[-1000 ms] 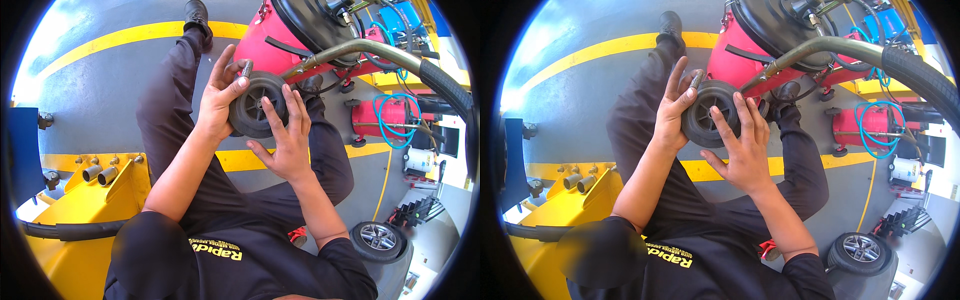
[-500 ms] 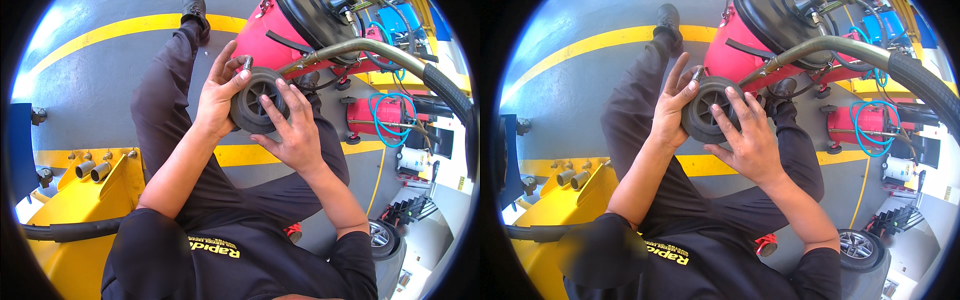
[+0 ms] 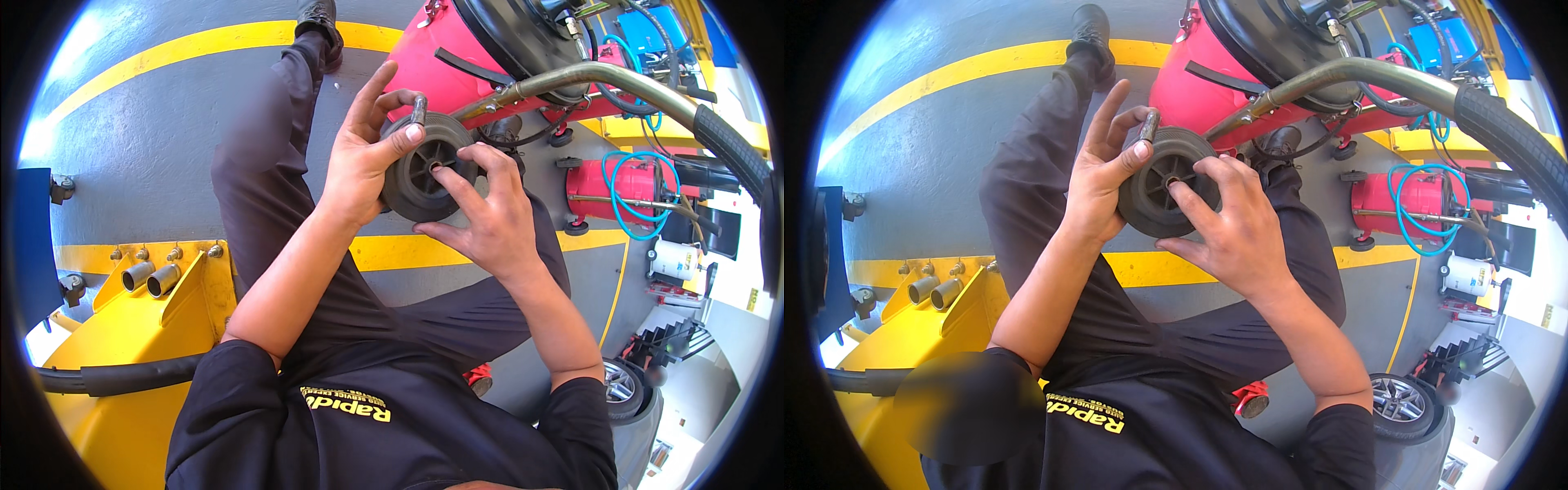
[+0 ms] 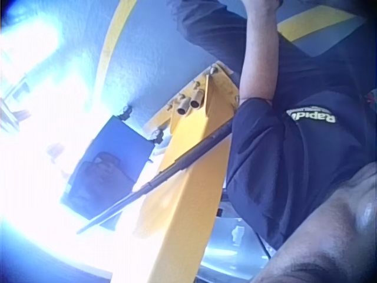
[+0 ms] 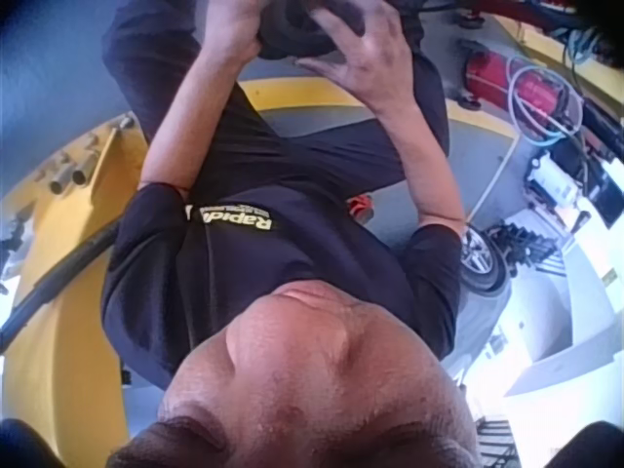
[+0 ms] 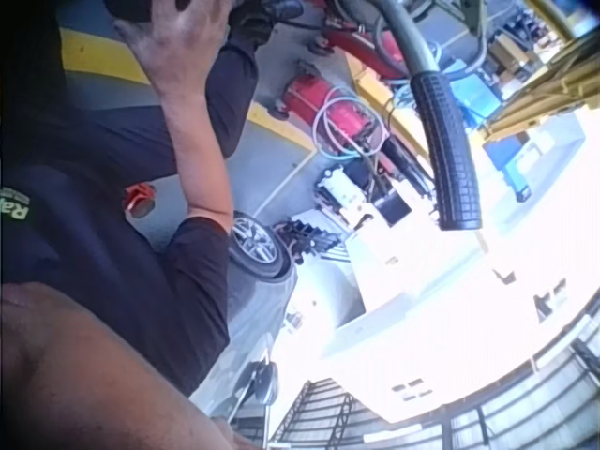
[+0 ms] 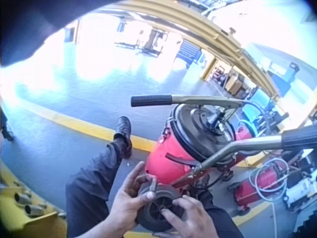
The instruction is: The person removes a small wheel from a red equipment unit, disassembles it by hand, and reassembles it with a metal axle pin. The person then wipes the wheel with a black cloth and places it on the floor before walking to a blue tool cabinet and opening a drawer.
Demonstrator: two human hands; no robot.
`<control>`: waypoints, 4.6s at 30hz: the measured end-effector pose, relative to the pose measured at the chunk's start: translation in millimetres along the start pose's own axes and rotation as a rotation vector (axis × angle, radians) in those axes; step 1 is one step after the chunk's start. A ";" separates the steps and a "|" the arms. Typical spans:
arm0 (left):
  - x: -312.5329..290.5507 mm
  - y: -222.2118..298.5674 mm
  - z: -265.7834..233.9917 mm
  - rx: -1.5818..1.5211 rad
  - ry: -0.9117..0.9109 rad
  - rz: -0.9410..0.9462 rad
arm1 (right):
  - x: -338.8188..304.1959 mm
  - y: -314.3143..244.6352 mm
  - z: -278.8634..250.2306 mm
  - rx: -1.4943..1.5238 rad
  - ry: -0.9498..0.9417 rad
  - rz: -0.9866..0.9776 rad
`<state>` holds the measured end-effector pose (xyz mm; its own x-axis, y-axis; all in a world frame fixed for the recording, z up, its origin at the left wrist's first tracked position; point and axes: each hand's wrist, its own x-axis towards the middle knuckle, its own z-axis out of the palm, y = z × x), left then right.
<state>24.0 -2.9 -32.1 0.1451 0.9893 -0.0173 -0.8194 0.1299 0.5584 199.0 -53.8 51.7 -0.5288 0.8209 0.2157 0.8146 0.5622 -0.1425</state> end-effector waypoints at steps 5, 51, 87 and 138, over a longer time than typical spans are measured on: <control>-0.4 1.7 1.2 0.054 -0.008 0.005 | -5.9 4.5 -0.2 0.106 0.077 0.027; -4.9 0.1 5.8 -0.020 -0.029 -0.200 | 20.0 22.6 -46.1 0.153 -0.010 -0.047; -12.5 4.5 17.0 0.342 -0.030 0.068 | -3.9 3.0 -2.6 0.314 0.085 0.350; -6.6 18.5 37.9 0.244 0.031 -0.139 | -18.9 25.1 18.8 0.345 0.177 0.010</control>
<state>28.9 -9.6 9.8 0.2266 0.9652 -0.1304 -0.6345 0.2479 0.7321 225.1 -53.4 25.9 -0.4473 0.8137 0.3713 0.6760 0.5794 -0.4554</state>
